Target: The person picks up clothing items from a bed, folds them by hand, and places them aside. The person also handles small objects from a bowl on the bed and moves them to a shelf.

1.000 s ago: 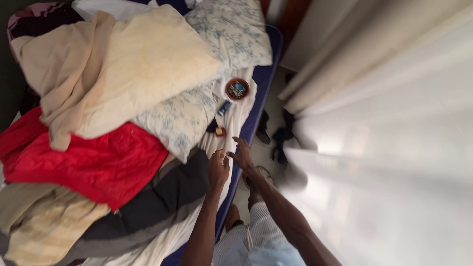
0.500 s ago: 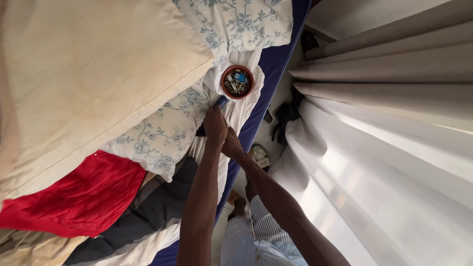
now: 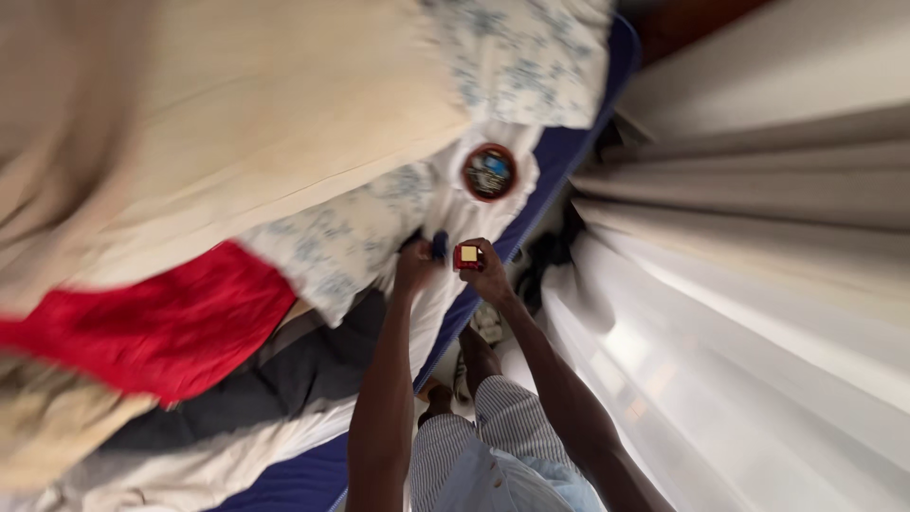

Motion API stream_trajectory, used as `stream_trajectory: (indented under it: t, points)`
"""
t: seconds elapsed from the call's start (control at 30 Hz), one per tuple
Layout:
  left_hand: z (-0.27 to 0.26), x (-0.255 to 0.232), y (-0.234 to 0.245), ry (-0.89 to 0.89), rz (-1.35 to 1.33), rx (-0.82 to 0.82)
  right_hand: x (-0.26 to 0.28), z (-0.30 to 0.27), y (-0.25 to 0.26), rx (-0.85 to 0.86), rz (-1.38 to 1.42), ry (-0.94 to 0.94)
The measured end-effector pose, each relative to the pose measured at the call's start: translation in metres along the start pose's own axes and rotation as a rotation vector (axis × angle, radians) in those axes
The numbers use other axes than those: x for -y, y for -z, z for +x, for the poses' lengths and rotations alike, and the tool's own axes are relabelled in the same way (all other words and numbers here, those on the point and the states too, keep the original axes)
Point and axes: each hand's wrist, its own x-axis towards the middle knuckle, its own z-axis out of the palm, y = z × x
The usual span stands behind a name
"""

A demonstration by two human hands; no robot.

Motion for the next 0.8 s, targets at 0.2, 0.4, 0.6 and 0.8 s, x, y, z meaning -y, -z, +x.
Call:
stream_trajectory:
  t: [0.2,0.4,0.6,0.8]
  points:
    - [-0.159,0.013,0.106,0.085,-0.437,-0.151,0.074,-0.028,-0.104,0.44,0.347,0.021]
    - [-0.347,0.047,0.191,-0.113,-1.023,-0.389,0.135,-0.126,-0.262,0.885,0.416,-0.173]
    - [-0.524,0.085,0.224,-0.14,-0.9,-0.824,0.097,-0.248,-0.404,1.008,0.002,-0.085]
    - [-0.707,0.158,0.24,-0.137,-0.865,-1.057,0.032,-0.417,-0.526,1.259,-0.165,-0.052]
